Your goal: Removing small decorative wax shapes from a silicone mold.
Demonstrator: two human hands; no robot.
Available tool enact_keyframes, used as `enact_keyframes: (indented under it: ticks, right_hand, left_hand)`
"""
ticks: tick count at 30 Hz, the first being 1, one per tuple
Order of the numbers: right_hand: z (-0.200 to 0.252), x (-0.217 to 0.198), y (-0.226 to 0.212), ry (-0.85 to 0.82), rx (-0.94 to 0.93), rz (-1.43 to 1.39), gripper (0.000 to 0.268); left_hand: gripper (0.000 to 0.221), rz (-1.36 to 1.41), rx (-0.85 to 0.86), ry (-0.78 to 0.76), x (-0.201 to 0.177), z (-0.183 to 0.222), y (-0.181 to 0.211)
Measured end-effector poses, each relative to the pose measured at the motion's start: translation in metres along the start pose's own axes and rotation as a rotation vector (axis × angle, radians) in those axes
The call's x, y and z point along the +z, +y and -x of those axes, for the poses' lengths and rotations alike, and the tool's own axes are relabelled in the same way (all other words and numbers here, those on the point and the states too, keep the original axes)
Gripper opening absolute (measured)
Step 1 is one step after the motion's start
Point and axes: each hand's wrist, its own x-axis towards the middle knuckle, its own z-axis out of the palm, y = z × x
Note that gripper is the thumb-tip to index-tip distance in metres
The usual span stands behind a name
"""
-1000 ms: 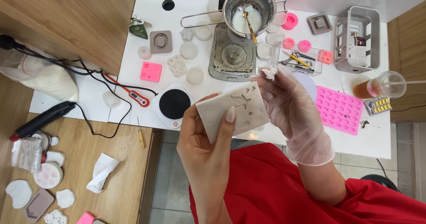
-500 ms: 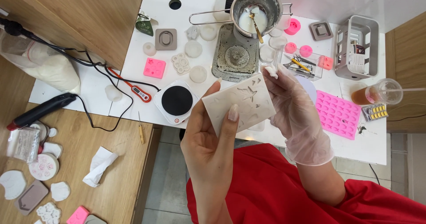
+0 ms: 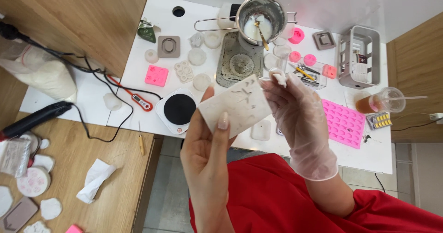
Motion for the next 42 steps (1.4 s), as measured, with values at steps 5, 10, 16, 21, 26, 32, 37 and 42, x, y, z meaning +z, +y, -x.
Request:
enact_keyframes:
  ticks: [5,10,16,21,26,32,37,42]
  right_hand:
    - [0.011,0.015,-0.005,0.034,-0.087,0.077,0.029]
    - [0.012,0.014,-0.003,0.050,-0.166,0.101,0.028]
    - [0.000,0.007,-0.002,0.116,-0.082,0.058,0.030]
    - [-0.027,-0.021,0.013,0.219,0.143,-0.159,0.039]
    - [-0.040,-0.034,0.011,0.275,0.175,-0.175,0.026]
    - [-0.039,-0.072,0.003,0.282,0.132,0.030,0.022]
    - [-0.049,-0.168,-0.012,0.491,0.180,0.265,0.028]
    - [-0.052,-0.281,-0.007,0.731,0.164,0.647,0.023]
  left_hand:
    - [0.052,-0.076,-0.002,0.022,-0.002,-0.001,-0.002]
    - [0.053,-0.125,-0.029,0.047,0.001,-0.003,-0.001]
    - [0.050,-0.164,-0.119,0.101,0.004,-0.008,-0.004]
    - [0.052,-0.138,-0.184,0.139,0.003,-0.013,-0.010]
    - [0.052,-0.096,-0.203,0.133,-0.001,-0.019,-0.016]
    - [0.050,-0.098,-0.214,0.118,-0.004,-0.024,-0.021]
    - [0.048,-0.149,-0.235,0.138,0.000,-0.033,-0.028]
    - [0.045,-0.155,-0.205,0.063,0.003,-0.039,-0.040]
